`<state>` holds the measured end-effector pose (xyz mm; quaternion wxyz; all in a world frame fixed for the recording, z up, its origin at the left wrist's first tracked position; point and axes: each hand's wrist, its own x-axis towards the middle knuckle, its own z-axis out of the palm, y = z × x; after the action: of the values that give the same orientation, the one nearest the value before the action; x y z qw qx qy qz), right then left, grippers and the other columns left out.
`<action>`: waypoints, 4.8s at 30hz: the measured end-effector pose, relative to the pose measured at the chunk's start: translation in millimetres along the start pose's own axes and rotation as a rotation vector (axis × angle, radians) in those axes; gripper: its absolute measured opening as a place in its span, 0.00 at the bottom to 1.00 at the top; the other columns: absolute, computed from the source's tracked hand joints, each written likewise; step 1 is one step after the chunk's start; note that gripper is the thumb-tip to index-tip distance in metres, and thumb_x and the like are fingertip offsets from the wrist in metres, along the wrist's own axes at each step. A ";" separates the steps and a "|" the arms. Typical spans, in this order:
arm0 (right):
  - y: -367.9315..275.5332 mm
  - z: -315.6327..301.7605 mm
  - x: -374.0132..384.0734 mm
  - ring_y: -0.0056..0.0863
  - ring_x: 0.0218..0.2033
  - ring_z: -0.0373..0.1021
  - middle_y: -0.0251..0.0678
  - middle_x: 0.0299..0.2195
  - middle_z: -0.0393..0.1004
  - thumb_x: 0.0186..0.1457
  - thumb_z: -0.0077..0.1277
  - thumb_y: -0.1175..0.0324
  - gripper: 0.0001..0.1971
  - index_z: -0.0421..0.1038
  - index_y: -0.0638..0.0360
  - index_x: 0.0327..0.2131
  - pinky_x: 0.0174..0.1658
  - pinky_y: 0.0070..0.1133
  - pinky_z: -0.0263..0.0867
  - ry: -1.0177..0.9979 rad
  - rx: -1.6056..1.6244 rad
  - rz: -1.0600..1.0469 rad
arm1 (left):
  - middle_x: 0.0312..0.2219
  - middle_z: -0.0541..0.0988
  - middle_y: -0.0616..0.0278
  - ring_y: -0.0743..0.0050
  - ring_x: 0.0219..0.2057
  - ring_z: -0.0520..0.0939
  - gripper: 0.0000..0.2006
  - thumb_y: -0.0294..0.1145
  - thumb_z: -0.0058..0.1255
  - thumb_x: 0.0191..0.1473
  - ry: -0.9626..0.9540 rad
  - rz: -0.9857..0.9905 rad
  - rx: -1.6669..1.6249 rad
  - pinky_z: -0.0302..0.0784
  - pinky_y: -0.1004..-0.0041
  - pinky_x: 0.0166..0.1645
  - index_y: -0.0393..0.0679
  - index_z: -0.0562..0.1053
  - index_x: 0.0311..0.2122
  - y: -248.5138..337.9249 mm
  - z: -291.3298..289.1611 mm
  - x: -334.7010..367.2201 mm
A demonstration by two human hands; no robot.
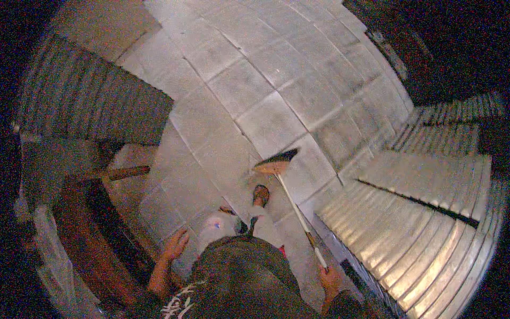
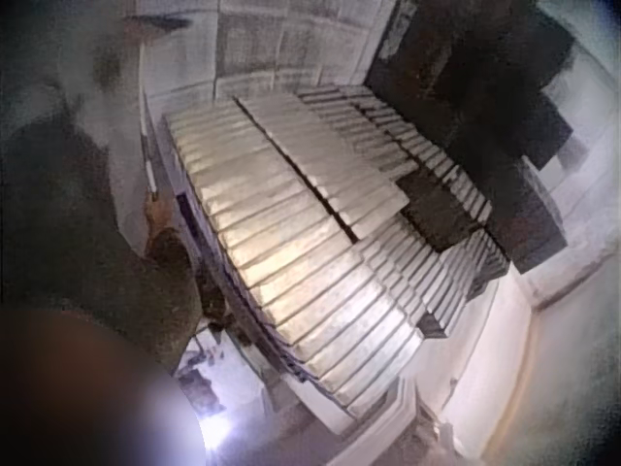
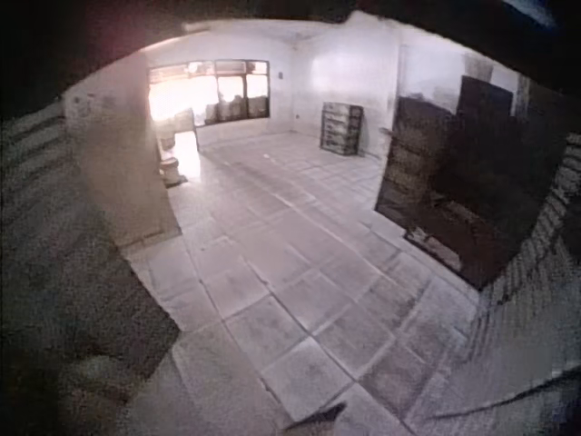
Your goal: The person scrapes yellow dough from a metal table into a stand mixer, adds ingredients, and operates the mixer. Then the person sweeps a tiled floor with a broom.
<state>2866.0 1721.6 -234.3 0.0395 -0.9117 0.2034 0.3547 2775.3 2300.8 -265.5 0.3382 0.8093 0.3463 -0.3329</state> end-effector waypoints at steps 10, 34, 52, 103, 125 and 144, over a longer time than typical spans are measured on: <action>-24.7 -6.1 63.7 0.52 0.37 0.69 0.52 0.35 0.73 0.58 0.36 0.54 0.19 0.64 0.51 0.48 0.41 0.42 0.63 -0.153 -0.048 -0.175 | 0.46 0.73 0.51 0.63 0.48 0.72 0.25 0.47 0.41 0.58 0.212 -0.136 -0.304 0.65 0.70 0.53 0.39 0.64 0.54 8.6 -59.5 17.9; -567.1 -104.7 190.0 0.53 0.33 0.70 0.53 0.33 0.73 0.57 0.39 0.60 0.24 0.56 0.39 0.58 0.38 0.40 0.64 -0.194 -0.225 -0.561 | 0.35 0.77 0.59 0.68 0.38 0.76 0.23 0.49 0.42 0.56 0.352 -0.553 -0.707 0.69 0.69 0.45 0.39 0.71 0.47 -68.9 -187.8 121.2; -800.1 -127.1 276.2 0.53 0.40 0.68 0.52 0.37 0.72 0.57 0.38 0.49 0.22 0.67 0.59 0.39 0.43 0.41 0.63 0.015 -0.057 -0.642 | 0.35 0.76 0.61 0.72 0.35 0.75 0.20 0.43 0.44 0.56 0.267 -0.554 -0.584 0.71 0.73 0.41 0.37 0.71 0.45 -52.3 -161.1 117.2; -249.1 -245.6 336.2 0.44 0.41 0.70 0.43 0.38 0.74 0.57 0.36 0.46 0.22 0.67 0.42 0.49 0.44 0.36 0.64 -0.135 0.263 0.028 | 0.28 0.75 0.68 0.81 0.23 0.71 0.19 0.48 0.44 0.56 -0.140 -0.131 -0.221 0.65 0.79 0.24 0.41 0.70 0.43 318.4 -213.1 303.5; -213.6 -363.9 559.7 0.46 0.42 0.68 0.45 0.38 0.73 0.60 0.34 0.58 0.18 0.65 0.49 0.50 0.45 0.38 0.64 -0.015 0.237 0.213 | 0.32 0.77 0.60 0.75 0.27 0.74 0.20 0.45 0.45 0.56 -0.163 -0.079 -0.041 0.70 0.74 0.31 0.38 0.70 0.45 594.7 -298.6 533.4; -450.4 -560.6 738.8 0.42 0.39 0.71 0.39 0.40 0.74 0.55 0.40 0.49 0.19 0.67 0.34 0.49 0.41 0.36 0.66 -0.083 0.261 -0.290 | 0.37 0.75 0.58 0.71 0.34 0.76 0.24 0.48 0.49 0.54 -0.086 -0.314 -0.321 0.69 0.69 0.28 0.41 0.66 0.49 653.6 -325.0 571.5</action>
<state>3891.0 1758.7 -338.9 0.2164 -0.9032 0.1124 0.3531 3695.5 2398.0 -321.5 0.4210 0.6663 0.5020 -0.3562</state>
